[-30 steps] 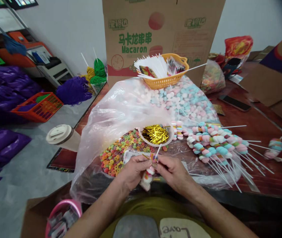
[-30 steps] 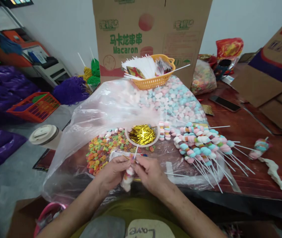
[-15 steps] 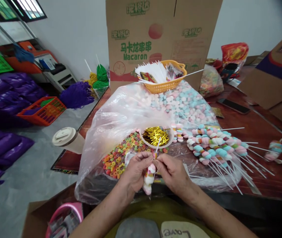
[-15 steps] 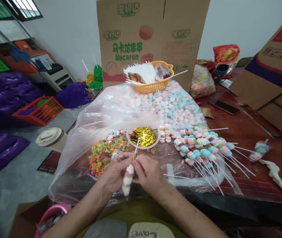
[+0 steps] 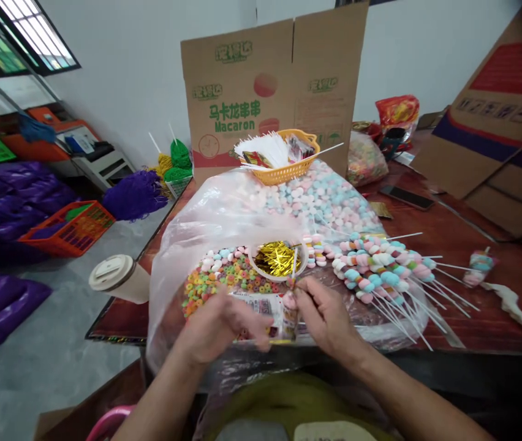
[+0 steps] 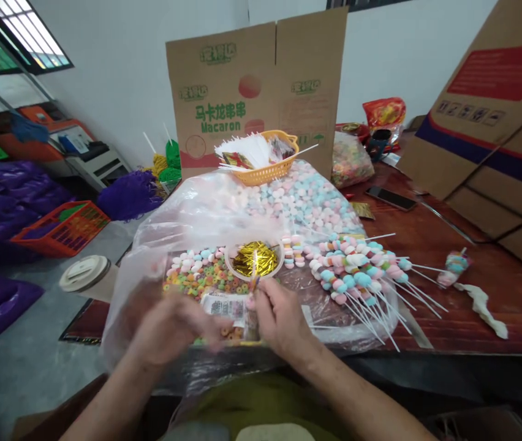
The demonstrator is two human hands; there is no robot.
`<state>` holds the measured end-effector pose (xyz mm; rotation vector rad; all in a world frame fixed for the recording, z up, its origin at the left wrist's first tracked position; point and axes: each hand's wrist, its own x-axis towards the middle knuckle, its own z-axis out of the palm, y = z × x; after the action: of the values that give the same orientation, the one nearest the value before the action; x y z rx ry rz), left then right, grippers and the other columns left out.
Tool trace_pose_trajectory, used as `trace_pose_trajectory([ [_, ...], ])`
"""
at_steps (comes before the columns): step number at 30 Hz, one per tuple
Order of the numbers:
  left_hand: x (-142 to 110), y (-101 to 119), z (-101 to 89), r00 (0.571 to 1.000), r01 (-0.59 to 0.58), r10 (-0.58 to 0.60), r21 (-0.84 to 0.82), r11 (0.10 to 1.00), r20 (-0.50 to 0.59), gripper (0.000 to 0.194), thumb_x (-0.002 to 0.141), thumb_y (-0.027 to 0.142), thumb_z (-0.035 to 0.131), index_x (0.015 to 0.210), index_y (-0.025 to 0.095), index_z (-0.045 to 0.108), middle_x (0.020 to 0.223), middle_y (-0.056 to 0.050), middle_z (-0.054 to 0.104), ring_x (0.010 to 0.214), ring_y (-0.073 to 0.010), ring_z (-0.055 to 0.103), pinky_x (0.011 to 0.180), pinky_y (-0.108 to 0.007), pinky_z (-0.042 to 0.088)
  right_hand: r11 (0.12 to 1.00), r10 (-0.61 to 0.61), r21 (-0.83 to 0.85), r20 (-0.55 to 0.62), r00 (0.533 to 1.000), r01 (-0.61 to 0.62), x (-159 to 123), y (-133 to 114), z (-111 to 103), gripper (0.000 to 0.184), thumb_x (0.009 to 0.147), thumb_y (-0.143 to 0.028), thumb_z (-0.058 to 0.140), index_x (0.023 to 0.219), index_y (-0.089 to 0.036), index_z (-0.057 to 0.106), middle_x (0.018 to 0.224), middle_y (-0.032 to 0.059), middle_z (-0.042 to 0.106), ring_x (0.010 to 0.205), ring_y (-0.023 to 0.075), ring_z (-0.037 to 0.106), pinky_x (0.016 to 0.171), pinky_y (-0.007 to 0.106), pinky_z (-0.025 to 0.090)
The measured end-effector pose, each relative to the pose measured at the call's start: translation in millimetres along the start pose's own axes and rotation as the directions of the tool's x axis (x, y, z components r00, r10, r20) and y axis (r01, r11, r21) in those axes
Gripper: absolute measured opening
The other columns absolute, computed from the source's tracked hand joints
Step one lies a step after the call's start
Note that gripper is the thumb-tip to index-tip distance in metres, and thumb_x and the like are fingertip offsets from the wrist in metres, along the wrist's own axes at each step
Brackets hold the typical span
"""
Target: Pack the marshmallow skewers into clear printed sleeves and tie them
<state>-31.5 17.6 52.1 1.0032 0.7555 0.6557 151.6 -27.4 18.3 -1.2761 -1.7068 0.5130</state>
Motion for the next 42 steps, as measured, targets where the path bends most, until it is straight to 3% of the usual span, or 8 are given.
trace_pose_trajectory([
  [6, 14, -40, 27.4, 0.989, 0.026, -0.002, 0.157, 0.987, -0.15, 0.043, 0.083, 0.052, 0.046, 0.103, 0.019, 0.065, 0.109, -0.006, 0.065, 0.105, -0.0229, 0.055, 0.093, -0.035, 0.039, 0.924, 0.108, 0.339, 0.212, 0.971, -0.177, -12, -6, 21, 0.023, 0.089, -0.023, 0.035, 0.067, -0.019, 0.038, 0.064, -0.0017, 0.047, 0.057, 0.0091, 0.042, 0.054, 0.021, 0.036],
  [11, 9, -54, 24.7, 0.821, -0.019, 0.071, 0.096, 0.995, -0.567, 0.042, 0.075, 0.056, 0.056, 0.094, 0.019, 0.064, 0.102, -0.006, 0.066, 0.099, -0.0204, 0.057, 0.082, -0.027, 0.045, 0.995, 0.0, 0.101, -0.045, 0.999, 0.005, -7, 2, 17, 0.017, 0.088, -0.02, 0.035, 0.077, -0.017, 0.047, 0.065, 0.0013, 0.052, 0.059, 0.0118, 0.046, 0.056, 0.024, 0.037],
  [16, 0, -38, 16.7, 0.968, 0.112, -0.137, -0.127, 0.985, -0.208, 0.067, 0.075, 0.072, 0.036, 0.087, 0.014, 0.067, 0.073, -0.01, 0.068, 0.081, -0.0245, 0.063, 0.071, -0.034, 0.048, 0.921, -0.353, -0.155, 0.057, 0.934, 0.358, -8, -3, 15, 0.017, 0.082, -0.016, 0.036, 0.075, -0.017, 0.051, 0.064, 0.0056, 0.057, 0.057, 0.0158, 0.05, 0.054, 0.027, 0.037],
  [19, 1, -24, 14.0, 0.979, -0.012, -0.044, -0.269, 0.963, -0.201, 0.068, 0.069, 0.076, 0.039, 0.092, 0.017, 0.066, 0.074, -0.009, 0.069, 0.081, -0.026, 0.063, 0.074, -0.039, 0.048, 0.995, -0.087, 0.075, 0.211, 0.974, 0.073, -9, -4, 17, 0.02, 0.084, -0.017, 0.034, 0.069, -0.018, 0.048, 0.06, 0.0013, 0.056, 0.053, 0.0123, 0.049, 0.048, 0.022, 0.035],
  [24, 5, -49, 20.6, 0.93, -0.015, 0.039, 0.069, 0.998, -0.366, 0.036, 0.072, 0.052, 0.06, 0.079, 0.018, 0.066, 0.084, -0.006, 0.069, 0.088, -0.0218, 0.06, 0.079, -0.031, 0.045, 0.971, 0.159, 0.164, 0.095, 0.983, -0.173, -14, 3, 16, 0.022, 0.089, -0.024, 0.033, 0.069, -0.019, 0.042, 0.058, -0.0023, 0.05, 0.053, 0.0096, 0.046, 0.051, 0.02, 0.035],
  [35, 19, -37, 53.6, 0.942, 0.005, -0.216, 0.633, 0.774, 0.256, 0.038, 0.084, 0.045, 0.044, 0.061, 0.017, 0.057, 0.056, 0.001, 0.05, 0.048, -0.0104, 0.045, 0.049, -0.021, 0.032, 0.976, 0.179, 0.023, 0.485, 0.856, -0.217, -46, 35, -56, 0.03, 0.088, -0.035, 0.044, 0.067, -0.018, 0.057, 0.059, -0.0023, 0.056, 0.054, 0.0101, 0.05, 0.048, 0.02, 0.035],
  [40, 47, -57, 85.8, 0.92, -0.37, 0.124, 0.717, 0.59, 0.372, 0.027, 0.077, 0.025, 0.055, 0.05, 0.02, 0.055, 0.053, -0.003, 0.051, 0.059, -0.0173, 0.047, 0.072, -0.033, 0.034, 0.878, 0.129, -0.449, -0.114, 0.985, -0.167, -67, 63, -116, 0.032, 0.086, -0.046, 0.044, 0.082, -0.02, 0.063, 0.075, 0.0082, 0.064, 0.069, 0.0194, 0.06, 0.06, 0.031, 0.044],
  [42, 55, -67, 100.0, 0.909, -0.416, 0.229, 0.738, 0.531, 0.347, 0.025, 0.076, 0.022, 0.056, 0.051, 0.021, 0.056, 0.054, -0.005, 0.052, 0.064, -0.0199, 0.047, 0.08, -0.04, 0.03, 0.836, 0.017, -0.547, -0.065, 0.998, -0.05, -77, 66, -116, 0.032, 0.085, -0.046, 0.046, 0.095, -0.021, 0.063, 0.09, 0.0117, 0.066, 0.082, 0.0232, 0.061, 0.07, 0.036, 0.045],
])
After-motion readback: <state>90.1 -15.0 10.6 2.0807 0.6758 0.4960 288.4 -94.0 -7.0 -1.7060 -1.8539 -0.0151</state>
